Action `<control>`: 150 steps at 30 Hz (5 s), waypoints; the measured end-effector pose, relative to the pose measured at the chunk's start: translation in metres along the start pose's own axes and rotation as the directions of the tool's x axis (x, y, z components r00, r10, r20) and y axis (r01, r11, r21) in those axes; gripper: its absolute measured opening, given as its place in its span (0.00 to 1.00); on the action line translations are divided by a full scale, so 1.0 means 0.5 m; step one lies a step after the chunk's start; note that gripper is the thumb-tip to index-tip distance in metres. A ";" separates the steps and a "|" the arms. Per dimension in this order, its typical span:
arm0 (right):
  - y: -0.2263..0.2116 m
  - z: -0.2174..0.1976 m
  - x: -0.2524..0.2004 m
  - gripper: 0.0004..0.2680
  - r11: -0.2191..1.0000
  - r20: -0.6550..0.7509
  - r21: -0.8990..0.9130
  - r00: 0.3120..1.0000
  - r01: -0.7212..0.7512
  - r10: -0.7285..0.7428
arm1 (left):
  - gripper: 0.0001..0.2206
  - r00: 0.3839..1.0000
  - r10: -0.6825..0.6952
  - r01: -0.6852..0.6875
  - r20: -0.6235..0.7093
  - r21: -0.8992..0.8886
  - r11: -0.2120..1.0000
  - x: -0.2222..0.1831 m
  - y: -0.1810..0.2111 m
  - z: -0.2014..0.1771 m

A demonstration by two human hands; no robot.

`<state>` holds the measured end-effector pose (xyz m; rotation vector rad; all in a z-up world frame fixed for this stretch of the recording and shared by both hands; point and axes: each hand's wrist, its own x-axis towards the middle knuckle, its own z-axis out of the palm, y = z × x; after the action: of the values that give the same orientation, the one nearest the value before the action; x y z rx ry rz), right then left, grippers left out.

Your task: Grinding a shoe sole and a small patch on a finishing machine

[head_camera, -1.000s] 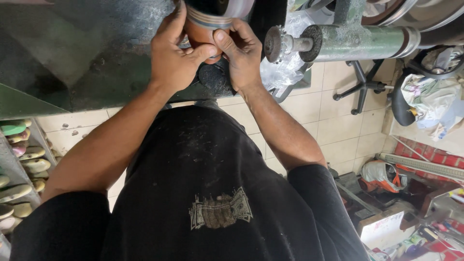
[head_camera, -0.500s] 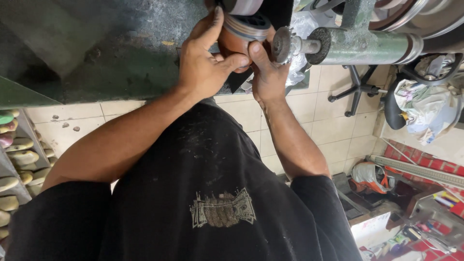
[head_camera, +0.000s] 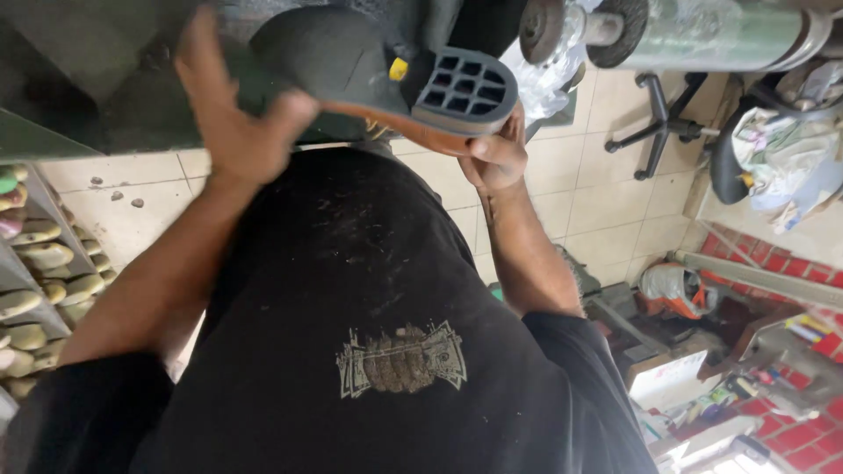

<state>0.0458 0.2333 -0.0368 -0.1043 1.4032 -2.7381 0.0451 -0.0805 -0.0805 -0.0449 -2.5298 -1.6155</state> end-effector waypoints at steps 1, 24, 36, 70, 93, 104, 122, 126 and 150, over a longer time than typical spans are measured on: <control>0.017 -0.014 -0.009 0.21 1.000 -0.014 -0.001 1.000 0.007 -0.007 | 0.45 1.000 0.004 -0.004 0.015 -0.002 1.000 0.012 -0.047 -0.011; 0.250 0.110 -0.254 0.31 0.984 -0.400 -0.082 0.899 0.158 -0.178 | 0.18 0.361 -0.082 0.924 0.929 -0.368 -0.102 -0.023 -0.141 0.012; 0.027 -0.044 -0.385 0.28 0.852 -0.558 -0.100 0.680 0.514 -0.476 | 0.22 -0.463 0.094 0.861 0.881 0.422 0.285 -0.108 0.107 0.418; -0.136 -0.803 -0.398 0.08 0.353 -0.807 -0.573 0.584 -0.739 -0.088 | 0.17 0.467 -0.861 0.676 0.202 0.546 0.495 -0.498 -0.310 0.075; -0.149 -0.569 -0.321 0.10 0.941 -0.474 0.333 0.873 0.059 0.113 | 0.53 0.344 -0.178 0.388 0.922 0.033 0.921 -0.167 0.551 0.701; -0.379 -0.688 -0.258 0.16 0.984 -0.596 0.172 0.801 0.055 0.059 | 0.38 0.393 -0.186 0.553 0.900 -0.070 0.830 -0.047 0.499 0.708; -0.464 -0.928 0.119 0.21 0.915 0.223 0.386 0.974 -0.116 0.029 | 0.33 0.737 -0.343 0.581 0.582 -0.287 0.761 0.062 0.694 0.947; -0.440 -0.942 0.158 0.22 0.891 0.302 0.413 0.951 -0.191 0.064 | 0.31 0.765 -0.438 0.585 0.471 -0.225 0.779 0.098 0.706 0.971; -0.482 -0.915 0.104 0.22 0.896 0.122 0.374 0.971 -0.238 0.207 | 0.34 0.786 -0.356 0.518 0.505 -0.225 0.825 0.015 0.753 0.937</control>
<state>-0.0525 0.7389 -0.1062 -0.0282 0.7752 -2.7180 0.0280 0.5022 0.0656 0.1882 -2.6613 -2.5015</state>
